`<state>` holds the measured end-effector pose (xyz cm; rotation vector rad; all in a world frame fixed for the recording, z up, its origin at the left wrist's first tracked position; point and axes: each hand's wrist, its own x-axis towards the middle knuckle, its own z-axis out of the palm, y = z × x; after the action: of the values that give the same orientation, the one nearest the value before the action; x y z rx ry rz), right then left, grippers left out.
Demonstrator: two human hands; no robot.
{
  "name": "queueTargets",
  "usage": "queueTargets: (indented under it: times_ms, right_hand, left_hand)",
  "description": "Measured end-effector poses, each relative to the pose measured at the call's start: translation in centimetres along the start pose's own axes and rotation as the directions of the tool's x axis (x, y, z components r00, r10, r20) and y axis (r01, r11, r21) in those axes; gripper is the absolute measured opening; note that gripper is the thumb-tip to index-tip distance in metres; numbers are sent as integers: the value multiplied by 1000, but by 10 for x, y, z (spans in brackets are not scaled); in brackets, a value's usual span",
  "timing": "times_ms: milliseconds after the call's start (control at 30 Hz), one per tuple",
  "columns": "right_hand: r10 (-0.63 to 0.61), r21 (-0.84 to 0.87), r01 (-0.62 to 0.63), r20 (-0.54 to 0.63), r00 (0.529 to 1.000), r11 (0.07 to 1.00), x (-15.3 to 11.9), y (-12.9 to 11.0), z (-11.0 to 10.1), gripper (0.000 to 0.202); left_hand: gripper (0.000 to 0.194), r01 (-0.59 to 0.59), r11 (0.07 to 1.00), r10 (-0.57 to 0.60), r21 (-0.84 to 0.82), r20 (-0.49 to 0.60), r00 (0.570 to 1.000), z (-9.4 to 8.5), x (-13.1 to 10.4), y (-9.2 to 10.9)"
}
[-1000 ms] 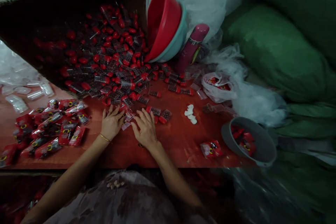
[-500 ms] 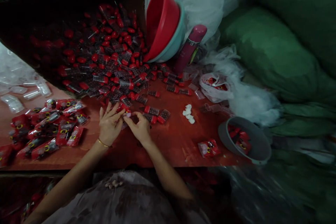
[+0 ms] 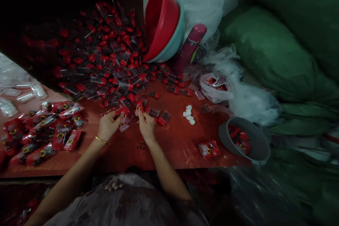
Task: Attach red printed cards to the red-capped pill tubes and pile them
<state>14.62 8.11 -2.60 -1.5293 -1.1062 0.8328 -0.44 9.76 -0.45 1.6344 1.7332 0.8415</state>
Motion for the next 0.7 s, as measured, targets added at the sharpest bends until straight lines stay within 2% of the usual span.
queueTargets:
  times_ms: [67, 133, 200, 300, 367, 433, 500, 533, 567, 633, 700]
  right_hand:
    - [-43, -18, 43, -38, 998, 999, 3, -1, -5, 44]
    - [-96, -20, 95, -45, 994, 995, 3, -3, -7, 44]
    - [-128, -17, 127, -52, 990, 992, 0, -5, -7, 43]
    - [-146, -18, 145, -88, 985, 989, -6, -8, -6, 42]
    - [-146, 7, 148, -98, 984, 989, -10, -10, -5, 40]
    - [-127, 60, 131, -67, 990, 990, -14, -12, -4, 38]
    - [-102, 118, 102, -8, 995, 988, -19, -14, -1, 36]
    - [-91, 141, 87, 23, 996, 986, -23, -15, 1, 36]
    - [-81, 158, 72, 50, 995, 985, -26, -15, 3, 35]
    - [-66, 169, 52, 79, 995, 984, -31, -15, 6, 34]
    - [-68, 142, 56, 78, 995, 988, -36, -13, 8, 35]
  left_hand:
    - [26, -110, 943, 117, 315, -4, 993, -3, 1, 1]
    - [38, -206, 859, 239, 469, -12, 971, -4, 1, 4]
    - [52, -269, 811, 338, 519, -40, 940, -3, -2, 8]
    - [41, -320, 819, 416, 477, -108, 903, -4, -8, 12]
    - [32, -347, 855, 423, 386, -130, 897, -7, -13, 12]
    - [32, -361, 906, 388, 220, -92, 917, -8, -18, 13]
    - [33, -284, 957, 283, -65, -30, 959, -6, -22, 15]
    - [33, -196, 951, 203, -240, 6, 979, -3, -24, 17]
    - [34, -87, 908, 113, -411, 39, 993, -1, -25, 19]
    - [36, 106, 740, -59, -664, 93, 994, 4, -29, 25]
    - [36, 205, 589, -171, -781, 127, 977, 8, -32, 31]
